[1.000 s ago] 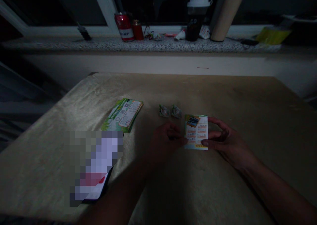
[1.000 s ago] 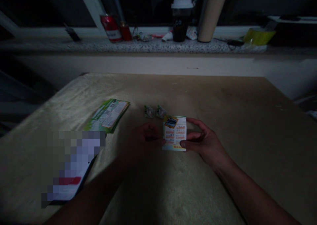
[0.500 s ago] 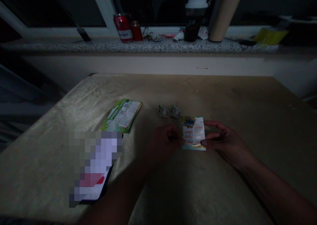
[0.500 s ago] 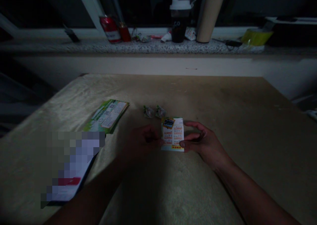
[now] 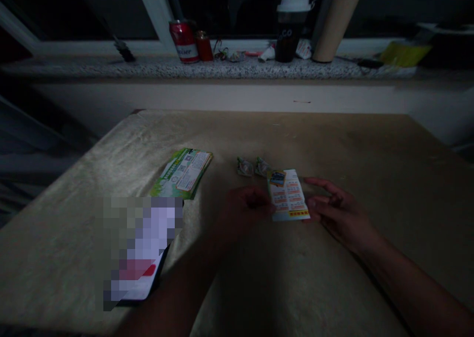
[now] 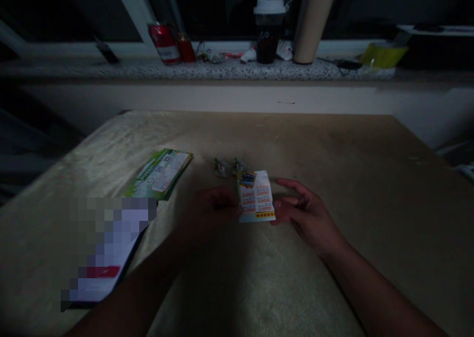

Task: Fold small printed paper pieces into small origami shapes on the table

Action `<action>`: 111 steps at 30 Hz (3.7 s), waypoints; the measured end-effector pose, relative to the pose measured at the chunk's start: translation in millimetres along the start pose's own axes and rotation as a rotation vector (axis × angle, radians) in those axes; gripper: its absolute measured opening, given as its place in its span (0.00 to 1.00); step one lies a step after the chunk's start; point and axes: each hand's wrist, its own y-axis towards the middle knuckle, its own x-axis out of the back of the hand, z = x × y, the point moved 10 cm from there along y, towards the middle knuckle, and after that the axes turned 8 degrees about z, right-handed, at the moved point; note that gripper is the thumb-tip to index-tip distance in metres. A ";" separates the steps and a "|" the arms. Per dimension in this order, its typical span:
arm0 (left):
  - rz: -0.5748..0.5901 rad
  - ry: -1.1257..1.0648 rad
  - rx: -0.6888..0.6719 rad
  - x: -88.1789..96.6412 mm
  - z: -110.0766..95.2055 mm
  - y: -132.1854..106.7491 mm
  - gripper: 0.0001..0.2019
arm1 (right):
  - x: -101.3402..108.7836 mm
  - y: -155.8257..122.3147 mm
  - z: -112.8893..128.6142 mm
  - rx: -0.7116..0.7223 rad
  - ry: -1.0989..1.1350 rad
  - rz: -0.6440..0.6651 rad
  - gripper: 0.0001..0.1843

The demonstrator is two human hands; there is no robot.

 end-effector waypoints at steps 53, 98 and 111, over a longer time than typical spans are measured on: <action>-0.133 0.088 -0.187 -13.9 -24.4 -21.3 0.07 | -28.9 -10.2 30.7 0.208 -0.227 0.057 0.01; -0.029 0.211 -0.105 -15.3 -15.3 -12.4 0.07 | -11.9 -4.8 16.9 0.036 -0.196 -0.071 0.08; -0.033 0.132 -0.091 -10.6 -11.0 -9.1 0.06 | -9.9 -3.5 8.0 0.013 -0.165 -0.036 0.09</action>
